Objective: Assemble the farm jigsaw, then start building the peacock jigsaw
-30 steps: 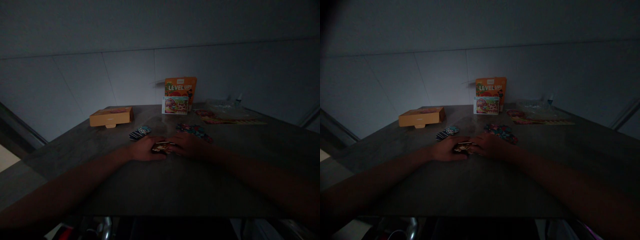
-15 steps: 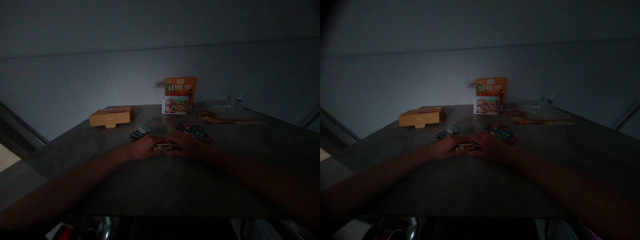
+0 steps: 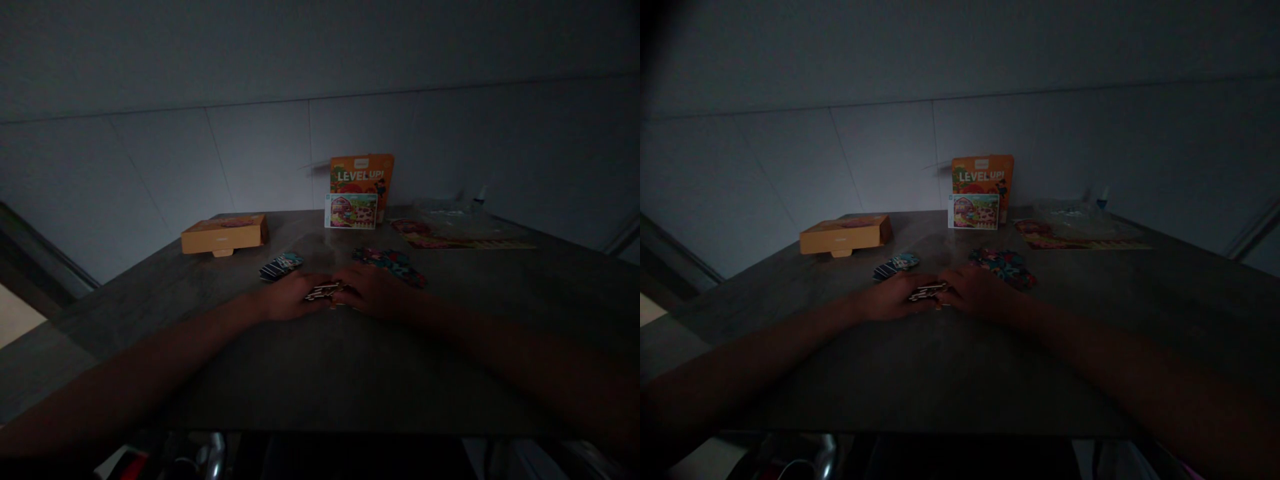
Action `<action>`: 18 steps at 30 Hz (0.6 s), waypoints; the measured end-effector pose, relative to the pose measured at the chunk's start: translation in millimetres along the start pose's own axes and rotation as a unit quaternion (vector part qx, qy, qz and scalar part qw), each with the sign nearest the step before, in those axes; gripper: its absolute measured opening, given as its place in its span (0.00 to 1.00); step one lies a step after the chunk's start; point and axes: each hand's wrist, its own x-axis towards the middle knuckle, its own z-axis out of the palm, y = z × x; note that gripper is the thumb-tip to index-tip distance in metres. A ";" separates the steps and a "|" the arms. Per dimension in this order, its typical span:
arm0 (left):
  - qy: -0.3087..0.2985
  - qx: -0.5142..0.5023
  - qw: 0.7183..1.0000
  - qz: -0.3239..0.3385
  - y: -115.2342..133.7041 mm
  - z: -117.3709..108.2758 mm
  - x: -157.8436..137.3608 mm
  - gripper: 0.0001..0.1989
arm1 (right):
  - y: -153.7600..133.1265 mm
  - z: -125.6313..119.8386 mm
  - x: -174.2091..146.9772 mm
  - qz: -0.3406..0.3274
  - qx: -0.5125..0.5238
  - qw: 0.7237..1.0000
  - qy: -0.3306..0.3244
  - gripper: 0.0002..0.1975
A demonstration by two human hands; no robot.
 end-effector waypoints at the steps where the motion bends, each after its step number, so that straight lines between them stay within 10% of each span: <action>1: -0.003 0.006 1.000 0.002 0.6 -0.1 -0.1 0.14 | -0.1 -1.4 -0.6 -0.009 0.012 1.000 -0.003 0.14; 18: -0.007 0.006 1.000 -0.011 3.4 -3.1 0.3 0.14 | -2.2 0.5 2.0 -0.020 -0.061 0.998 -0.008 0.13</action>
